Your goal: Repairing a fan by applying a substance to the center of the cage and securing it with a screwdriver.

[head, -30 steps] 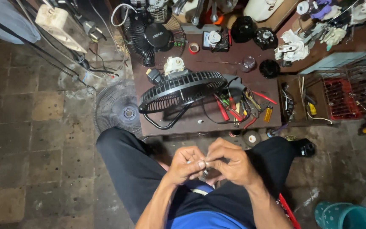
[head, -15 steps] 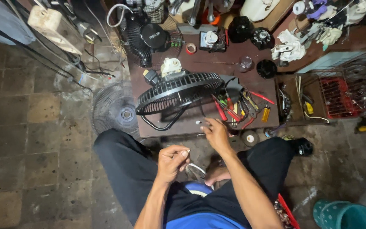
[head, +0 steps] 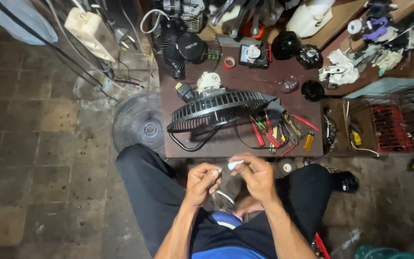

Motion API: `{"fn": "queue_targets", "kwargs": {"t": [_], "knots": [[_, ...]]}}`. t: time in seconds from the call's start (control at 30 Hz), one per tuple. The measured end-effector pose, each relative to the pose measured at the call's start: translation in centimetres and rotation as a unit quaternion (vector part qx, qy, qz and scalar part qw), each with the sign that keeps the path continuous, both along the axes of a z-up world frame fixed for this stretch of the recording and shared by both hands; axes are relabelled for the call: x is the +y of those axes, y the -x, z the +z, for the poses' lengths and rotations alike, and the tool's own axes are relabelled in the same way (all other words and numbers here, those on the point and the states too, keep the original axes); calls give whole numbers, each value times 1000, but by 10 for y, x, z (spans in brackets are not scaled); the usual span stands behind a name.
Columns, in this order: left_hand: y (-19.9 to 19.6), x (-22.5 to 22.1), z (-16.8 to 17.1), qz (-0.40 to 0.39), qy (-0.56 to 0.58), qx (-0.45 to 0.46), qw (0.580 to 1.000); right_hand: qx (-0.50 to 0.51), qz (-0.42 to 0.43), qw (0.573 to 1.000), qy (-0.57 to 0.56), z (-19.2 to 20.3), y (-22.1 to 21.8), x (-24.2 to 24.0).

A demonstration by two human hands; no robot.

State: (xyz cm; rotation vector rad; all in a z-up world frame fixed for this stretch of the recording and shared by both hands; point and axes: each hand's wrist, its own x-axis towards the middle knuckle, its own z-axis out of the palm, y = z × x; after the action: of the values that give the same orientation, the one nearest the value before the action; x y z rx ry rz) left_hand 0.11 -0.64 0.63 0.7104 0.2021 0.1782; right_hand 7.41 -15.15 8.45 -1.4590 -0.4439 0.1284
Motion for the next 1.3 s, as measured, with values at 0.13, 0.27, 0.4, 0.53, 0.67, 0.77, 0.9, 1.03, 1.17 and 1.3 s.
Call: {"fn": "queue_targets", "kwargs": {"t": [0.13,0.27,0.4,0.53,0.67,0.77,0.9,1.03,1.17,1.3], "knots": [[-3,-4,3,-19,0,-25,1000,-85,28,993,80,41,5,4],[-2,-4,8,-24,7,-50,998,-125,49,984,119,46,6,9],[-5,-7,9,-39,-6,-59,997,-100,63,989,89,49,8,12],[-7,-9,7,-32,-14,-52,998,-91,69,990,78,41,9,10],[-5,-15,4,-12,-42,18,999,-89,56,991,84,34,10,11],[-5,-16,6,-12,-76,72,994,-100,38,989,100,31,9,10],[-8,-22,13,-1,-114,85,990,-48,10,977,206,20,15,6],[-15,-22,5,16,-92,101,990,-22,26,977,208,21,12,5],[-27,-7,7,-73,-60,48,994,33,1,966,257,28,-2,-5],[-37,10,10,-108,-123,221,961,125,-79,960,237,19,-34,-45]]}}
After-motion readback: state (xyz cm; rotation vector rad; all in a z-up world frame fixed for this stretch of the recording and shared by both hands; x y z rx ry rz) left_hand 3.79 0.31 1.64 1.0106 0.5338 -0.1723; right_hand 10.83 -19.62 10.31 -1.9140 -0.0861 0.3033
